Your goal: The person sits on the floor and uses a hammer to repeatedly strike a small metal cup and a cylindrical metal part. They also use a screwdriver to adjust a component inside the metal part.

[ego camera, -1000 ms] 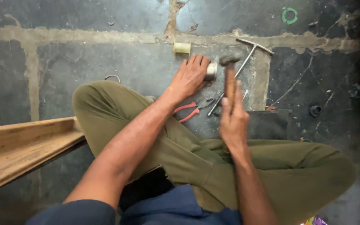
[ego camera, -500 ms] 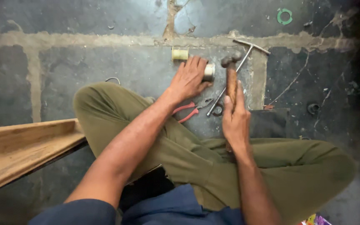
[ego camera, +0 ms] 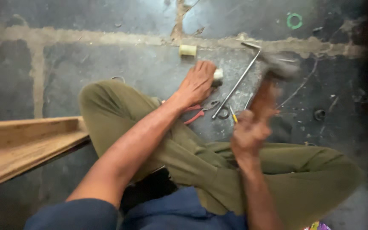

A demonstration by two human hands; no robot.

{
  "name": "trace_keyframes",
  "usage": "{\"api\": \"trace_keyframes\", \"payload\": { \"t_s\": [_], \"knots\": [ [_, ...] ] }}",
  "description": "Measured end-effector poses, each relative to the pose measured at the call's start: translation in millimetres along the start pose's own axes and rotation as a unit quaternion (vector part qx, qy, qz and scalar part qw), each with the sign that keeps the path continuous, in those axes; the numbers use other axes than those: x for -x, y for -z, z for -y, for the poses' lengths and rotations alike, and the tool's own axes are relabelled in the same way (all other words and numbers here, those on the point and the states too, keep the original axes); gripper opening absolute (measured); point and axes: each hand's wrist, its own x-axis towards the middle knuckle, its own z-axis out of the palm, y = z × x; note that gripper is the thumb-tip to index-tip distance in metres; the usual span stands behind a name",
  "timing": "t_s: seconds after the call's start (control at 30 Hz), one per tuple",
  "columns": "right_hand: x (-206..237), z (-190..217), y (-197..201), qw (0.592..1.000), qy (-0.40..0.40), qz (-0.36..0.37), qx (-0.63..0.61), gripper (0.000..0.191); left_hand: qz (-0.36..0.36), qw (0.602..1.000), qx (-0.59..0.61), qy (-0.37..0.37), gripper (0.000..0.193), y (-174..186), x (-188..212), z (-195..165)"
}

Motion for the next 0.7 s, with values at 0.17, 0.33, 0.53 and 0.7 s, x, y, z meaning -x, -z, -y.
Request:
{"api": "trace_keyframes", "payload": {
  "t_s": [0.17, 0.33, 0.53, 0.7],
  "knots": [
    [-9, -11, -19, 0.958, -0.214, 0.179, -0.058, 0.055, 0.008, 1.0, -0.009, 0.02, 0.055, 6, -3, -6],
    [-15, 15, 19, 0.959, -0.244, 0.058, -0.134, 0.058, 0.006, 1.0, -0.004, 0.019, 0.057, 2, -1, -3],
    [-18, 7, -7, 0.999, -0.034, 0.038, -0.004, 0.05, -0.005, 1.0, -0.02, 0.0, 0.055, -1, -1, -2],
    [-7, -14, -21, 0.968, -0.176, 0.163, -0.074, 0.057, -0.003, 0.999, -0.038, -0.001, 0.061, 12, -7, -4]
  ]
}}
